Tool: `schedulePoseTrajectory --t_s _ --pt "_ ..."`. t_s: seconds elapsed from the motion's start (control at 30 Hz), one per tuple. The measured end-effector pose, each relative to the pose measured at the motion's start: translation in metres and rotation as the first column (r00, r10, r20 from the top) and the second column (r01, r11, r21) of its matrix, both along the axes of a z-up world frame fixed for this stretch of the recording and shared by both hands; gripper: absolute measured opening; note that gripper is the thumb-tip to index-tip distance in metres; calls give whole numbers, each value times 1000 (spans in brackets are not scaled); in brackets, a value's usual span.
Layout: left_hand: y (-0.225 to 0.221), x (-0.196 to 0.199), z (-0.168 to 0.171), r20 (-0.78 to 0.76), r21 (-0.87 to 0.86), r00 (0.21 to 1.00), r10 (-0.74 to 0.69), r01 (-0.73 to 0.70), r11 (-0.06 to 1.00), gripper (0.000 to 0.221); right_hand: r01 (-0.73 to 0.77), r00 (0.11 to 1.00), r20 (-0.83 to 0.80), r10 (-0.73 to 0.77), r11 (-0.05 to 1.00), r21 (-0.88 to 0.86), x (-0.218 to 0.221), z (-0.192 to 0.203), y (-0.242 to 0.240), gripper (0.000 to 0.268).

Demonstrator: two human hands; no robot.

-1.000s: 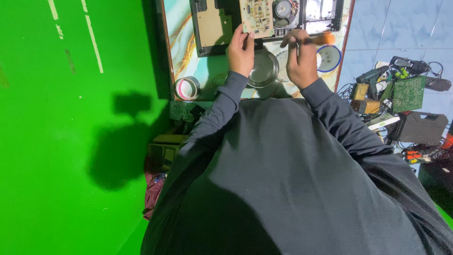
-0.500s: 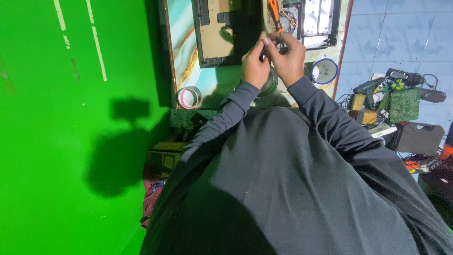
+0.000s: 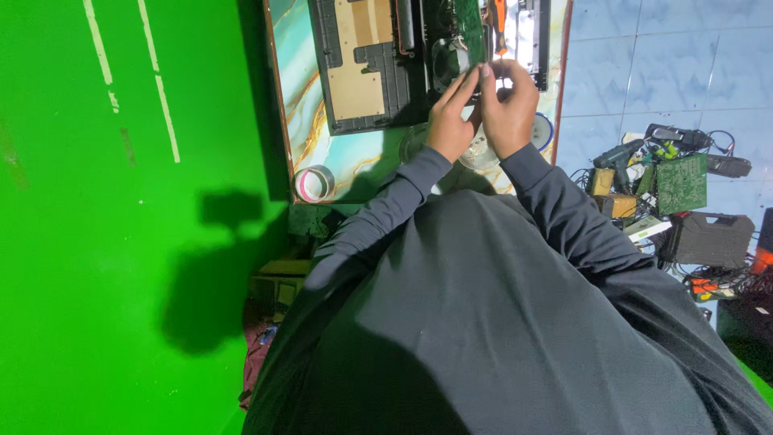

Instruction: The person unscrews and removes components from the interior of an electronic keyboard using a screwdriver by hand.

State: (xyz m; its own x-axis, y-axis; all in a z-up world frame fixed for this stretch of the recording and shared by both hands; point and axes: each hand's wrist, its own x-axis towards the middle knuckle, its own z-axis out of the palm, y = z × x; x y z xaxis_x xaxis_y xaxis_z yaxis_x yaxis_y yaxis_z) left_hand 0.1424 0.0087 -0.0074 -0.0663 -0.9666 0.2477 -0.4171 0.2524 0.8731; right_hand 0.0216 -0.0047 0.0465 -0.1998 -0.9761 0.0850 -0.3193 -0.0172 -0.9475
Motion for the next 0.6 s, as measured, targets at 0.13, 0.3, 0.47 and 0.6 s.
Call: schedulePoseTrajectory --t_s 0.13,0.3,0.47,0.6 --pt "0 -10 7 -33 45 996 -85 86 995 62 49 997 -51 -51 998 -48 -16 -8 1 15" --pt "-1 -17 7 -35 83 995 -89 92 992 52 84 990 -113 -79 996 36 -35 -22 6 23" --pt "-1 -25 3 -39 111 997 -72 76 991 44 48 975 -213 -65 995 -82 -46 -31 9 29" --pt "-2 -30 -8 7 86 996 -86 85 993 44 30 973 -227 -37 999 -34 -55 -33 11 31"
